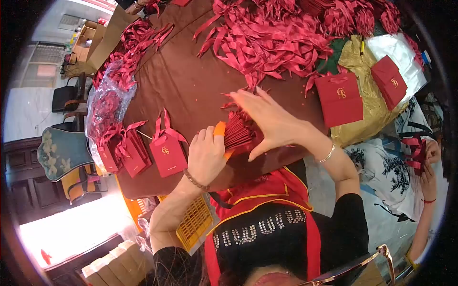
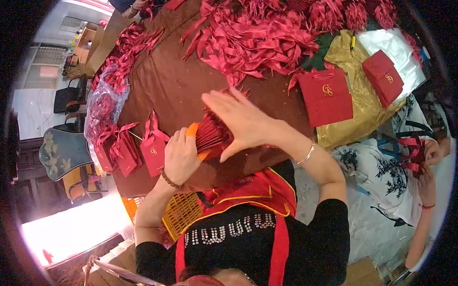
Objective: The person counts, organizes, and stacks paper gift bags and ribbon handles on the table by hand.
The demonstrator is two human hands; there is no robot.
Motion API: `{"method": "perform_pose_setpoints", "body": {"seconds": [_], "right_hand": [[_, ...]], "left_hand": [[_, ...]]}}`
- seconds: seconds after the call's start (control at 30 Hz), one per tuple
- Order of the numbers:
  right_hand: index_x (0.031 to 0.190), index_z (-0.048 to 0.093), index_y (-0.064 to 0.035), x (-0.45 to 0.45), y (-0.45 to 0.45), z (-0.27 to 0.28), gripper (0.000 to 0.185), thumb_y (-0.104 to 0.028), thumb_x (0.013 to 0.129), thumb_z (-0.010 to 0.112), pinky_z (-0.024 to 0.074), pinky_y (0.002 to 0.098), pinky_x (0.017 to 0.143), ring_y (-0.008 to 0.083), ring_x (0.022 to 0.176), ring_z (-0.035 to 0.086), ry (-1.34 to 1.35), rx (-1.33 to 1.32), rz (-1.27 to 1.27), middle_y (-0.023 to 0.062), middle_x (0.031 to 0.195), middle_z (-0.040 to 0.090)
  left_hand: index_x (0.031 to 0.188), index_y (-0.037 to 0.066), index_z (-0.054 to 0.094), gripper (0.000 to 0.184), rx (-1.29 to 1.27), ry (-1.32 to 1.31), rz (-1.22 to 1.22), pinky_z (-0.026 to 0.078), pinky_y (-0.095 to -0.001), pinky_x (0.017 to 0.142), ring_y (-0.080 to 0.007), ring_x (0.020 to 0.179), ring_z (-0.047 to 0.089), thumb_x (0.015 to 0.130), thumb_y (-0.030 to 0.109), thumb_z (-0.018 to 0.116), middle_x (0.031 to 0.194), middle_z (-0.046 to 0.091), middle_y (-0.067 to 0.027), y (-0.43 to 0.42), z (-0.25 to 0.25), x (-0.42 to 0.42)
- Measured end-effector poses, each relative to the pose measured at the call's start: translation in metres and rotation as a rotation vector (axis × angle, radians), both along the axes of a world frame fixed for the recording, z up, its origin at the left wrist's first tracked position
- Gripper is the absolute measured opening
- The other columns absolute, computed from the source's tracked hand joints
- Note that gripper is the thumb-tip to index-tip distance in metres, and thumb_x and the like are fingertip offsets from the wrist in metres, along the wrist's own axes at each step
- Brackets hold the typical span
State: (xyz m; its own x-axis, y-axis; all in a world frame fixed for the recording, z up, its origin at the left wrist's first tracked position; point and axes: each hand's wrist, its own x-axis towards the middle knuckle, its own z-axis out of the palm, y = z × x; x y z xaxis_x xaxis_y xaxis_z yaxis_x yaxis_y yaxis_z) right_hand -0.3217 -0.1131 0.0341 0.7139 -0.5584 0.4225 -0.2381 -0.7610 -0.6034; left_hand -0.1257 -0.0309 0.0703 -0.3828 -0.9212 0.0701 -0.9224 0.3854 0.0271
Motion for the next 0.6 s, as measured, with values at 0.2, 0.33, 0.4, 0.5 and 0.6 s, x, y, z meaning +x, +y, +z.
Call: {"method": "perform_pose_setpoints", "body": {"seconds": [0.2, 0.33, 0.4, 0.5, 0.6], "right_hand": [[0.104, 0.048, -0.0014, 0.043, 0.018, -0.037, 0.065, -0.031, 0.056, 0.079, 0.0415, 0.0392, 0.087, 0.0323, 0.096, 0.052, -0.326, 0.134, -0.044, 0.0143, 0.099, 0.054], [0.089, 0.052, -0.0029, 0.045, 0.01, -0.042, 0.051, -0.031, 0.056, 0.079, 0.0465, 0.0394, 0.079, 0.0323, 0.084, 0.057, -0.387, 0.057, -0.018, 0.0115, 0.083, 0.056], [0.089, 0.052, -0.003, 0.044, 0.01, -0.044, 0.051, -0.031, 0.056, 0.079, 0.0464, 0.0396, 0.08, 0.0322, 0.084, 0.057, -0.403, 0.017, 0.015, 0.0111, 0.082, 0.056], [0.088, 0.051, -0.0036, 0.04, 0.013, -0.047, 0.049, -0.031, 0.058, 0.078, 0.0458, 0.0411, 0.081, 0.0328, 0.086, 0.056, -0.399, 0.002, 0.044, 0.012, 0.085, 0.056], [0.094, 0.05, -0.0035, 0.034, 0.014, -0.037, 0.056, -0.034, 0.057, 0.079, 0.0421, 0.0433, 0.088, 0.0334, 0.092, 0.054, -0.341, 0.043, 0.079, 0.013, 0.092, 0.055]], "left_hand": [[0.107, -0.003, 0.048, 0.054, 0.027, -0.063, 0.047, 0.045, -0.0349, 0.069, -0.0261, 0.078, 0.053, 0.064, 0.022, 0.07, 0.091, 0.05, -0.0123, -0.001, -0.005, -0.001], [0.114, 0.0, 0.045, 0.069, 0.014, 0.071, 0.026, 0.045, -0.037, 0.067, -0.0296, 0.081, 0.054, 0.057, 0.022, 0.076, 0.091, 0.052, -0.0147, -0.003, 0.001, -0.002], [0.116, 0.001, 0.044, 0.072, 0.014, 0.144, 0.059, 0.046, -0.0374, 0.068, -0.0295, 0.084, 0.055, 0.056, 0.024, 0.077, 0.093, 0.053, -0.0151, -0.004, 0.002, -0.004], [0.118, 0.003, 0.044, 0.076, -0.132, 0.127, 0.069, 0.047, -0.0373, 0.065, -0.0285, 0.082, 0.058, 0.055, 0.028, 0.079, 0.092, 0.055, -0.0147, -0.004, 0.0, -0.005], [0.111, 0.0, 0.047, 0.067, 0.054, -0.02, 0.078, 0.048, -0.0359, 0.058, -0.0266, 0.065, 0.059, 0.057, 0.029, 0.076, 0.076, 0.055, -0.0106, 0.0, -0.004, 0.0]]}}
